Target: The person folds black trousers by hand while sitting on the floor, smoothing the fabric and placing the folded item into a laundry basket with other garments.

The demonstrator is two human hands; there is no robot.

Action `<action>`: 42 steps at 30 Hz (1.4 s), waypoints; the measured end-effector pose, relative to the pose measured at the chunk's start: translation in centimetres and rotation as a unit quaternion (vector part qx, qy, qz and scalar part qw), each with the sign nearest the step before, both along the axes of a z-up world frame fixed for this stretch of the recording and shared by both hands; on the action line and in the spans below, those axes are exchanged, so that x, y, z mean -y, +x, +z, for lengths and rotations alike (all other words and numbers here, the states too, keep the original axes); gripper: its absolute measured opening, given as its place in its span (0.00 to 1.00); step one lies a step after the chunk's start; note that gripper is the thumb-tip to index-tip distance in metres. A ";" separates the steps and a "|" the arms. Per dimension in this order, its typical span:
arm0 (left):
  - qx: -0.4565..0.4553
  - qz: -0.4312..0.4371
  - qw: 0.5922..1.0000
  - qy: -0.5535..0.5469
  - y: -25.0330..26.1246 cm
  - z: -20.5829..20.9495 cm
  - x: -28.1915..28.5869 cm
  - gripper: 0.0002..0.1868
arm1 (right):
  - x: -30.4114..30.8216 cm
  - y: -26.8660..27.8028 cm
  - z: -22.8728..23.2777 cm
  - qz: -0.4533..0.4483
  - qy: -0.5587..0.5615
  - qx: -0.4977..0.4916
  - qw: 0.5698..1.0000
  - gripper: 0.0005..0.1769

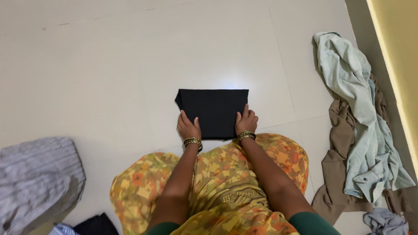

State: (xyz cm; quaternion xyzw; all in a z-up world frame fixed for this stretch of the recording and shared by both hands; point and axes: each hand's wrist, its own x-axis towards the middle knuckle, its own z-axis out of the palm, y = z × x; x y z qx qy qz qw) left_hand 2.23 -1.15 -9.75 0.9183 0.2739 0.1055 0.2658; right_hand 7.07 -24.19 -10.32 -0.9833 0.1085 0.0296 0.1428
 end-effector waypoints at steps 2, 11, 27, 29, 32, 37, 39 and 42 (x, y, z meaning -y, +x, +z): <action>-0.004 0.047 0.998 -0.036 -0.8 -0.1 0.4 0.46 | -0.2 -1.0 0.9 0.023 -0.001 -0.018 1.000 0.36; -0.093 0.029 0.883 -0.459 -3.7 -0.3 -1.5 0.47 | -3.1 -6.7 8.6 0.194 -0.174 -0.242 0.935 0.41; 0.072 0.123 0.548 -0.824 -9.3 11.4 1.1 0.25 | -3.8 -13.0 15.2 0.411 0.142 0.233 0.870 0.53; 0.082 0.105 0.507 -0.851 -10.6 13.8 1.0 0.18 | -4.6 -13.4 16.6 0.363 0.184 0.235 0.883 0.49; 0.092 -0.001 0.483 -0.871 -13.0 18.1 -1.4 0.22 | -6.1 -13.1 18.2 0.262 0.178 0.150 0.937 0.30; 0.215 -0.113 0.683 -0.689 -16.6 22.9 -9.3 0.32 | -6.2 -10.4 18.9 0.116 0.451 0.107 0.878 0.24; 0.349 -0.080 0.736 -0.574 -18.2 23.9 -15.3 0.29 | -5.5 -9.4 19.6 0.075 0.539 0.097 0.833 0.27; 0.271 0.141 0.946 -0.104 -24.5 26.4 -24.5 0.33 | -3.6 -8.5 21.4 -0.030 0.606 0.070 0.792 0.30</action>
